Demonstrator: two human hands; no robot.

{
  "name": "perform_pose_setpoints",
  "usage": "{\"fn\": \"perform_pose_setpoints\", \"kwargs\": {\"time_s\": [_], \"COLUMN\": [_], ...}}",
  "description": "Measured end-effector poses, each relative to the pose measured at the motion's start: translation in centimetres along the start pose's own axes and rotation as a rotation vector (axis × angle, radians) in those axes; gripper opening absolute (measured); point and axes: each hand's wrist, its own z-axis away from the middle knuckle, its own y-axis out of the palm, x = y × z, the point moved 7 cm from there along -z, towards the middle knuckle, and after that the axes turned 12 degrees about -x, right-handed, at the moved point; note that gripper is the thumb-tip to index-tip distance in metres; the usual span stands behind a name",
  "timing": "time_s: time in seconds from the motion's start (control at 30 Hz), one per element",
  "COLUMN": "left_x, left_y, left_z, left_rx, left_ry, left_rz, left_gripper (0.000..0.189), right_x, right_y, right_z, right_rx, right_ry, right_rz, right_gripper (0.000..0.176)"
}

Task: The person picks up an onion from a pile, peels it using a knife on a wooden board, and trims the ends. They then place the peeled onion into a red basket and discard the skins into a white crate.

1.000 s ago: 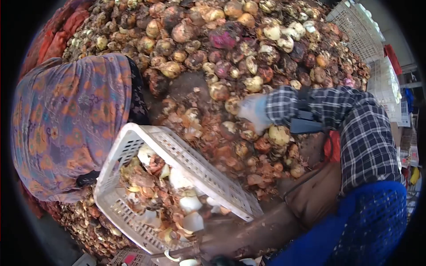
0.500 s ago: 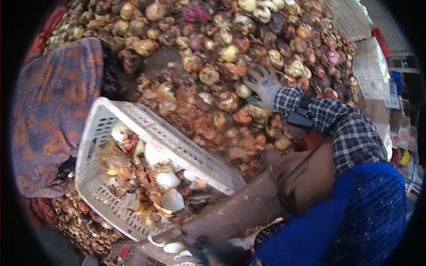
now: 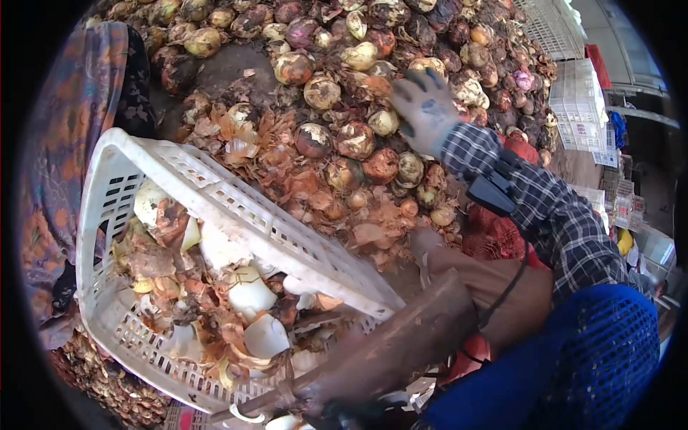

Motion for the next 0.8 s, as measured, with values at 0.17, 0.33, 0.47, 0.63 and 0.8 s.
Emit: {"fn": "perform_pose_setpoints", "kwargs": {"time_s": [0.17,0.33,0.47,0.63,0.8], "left_x": [1.4,0.5,-0.7,-0.4,1.1], "left_y": [-1.6,1.2,1.9,1.2,-0.2], "left_z": [-0.1,0.6,1.6,1.7,-0.7], "left_rx": [0.097,0.0,-0.034,0.039,0.217], "left_ry": [-0.163,-0.205,-0.209,-0.246,-0.131], "left_rz": [-0.145,0.327,0.192,0.118,0.013], "left_gripper": [0.064,0.021,0.018,0.022,0.04], "right_x": [11.2,9.1,1.6,-0.6,8.0], "right_y": [1.0,1.1,-1.3,-7.7,-17.8], "right_z": [-2.9,-3.7,-0.8,7.1,15.9], "right_rx": [-0.014,0.104,0.483,0.514,0.346], "right_ry": [-0.595,-0.484,0.001,0.416,0.421], "right_rz": [-0.261,-0.117,-0.011,-0.38,-1.019], "right_gripper": [0.065,0.064,0.047,0.055,0.044]}}
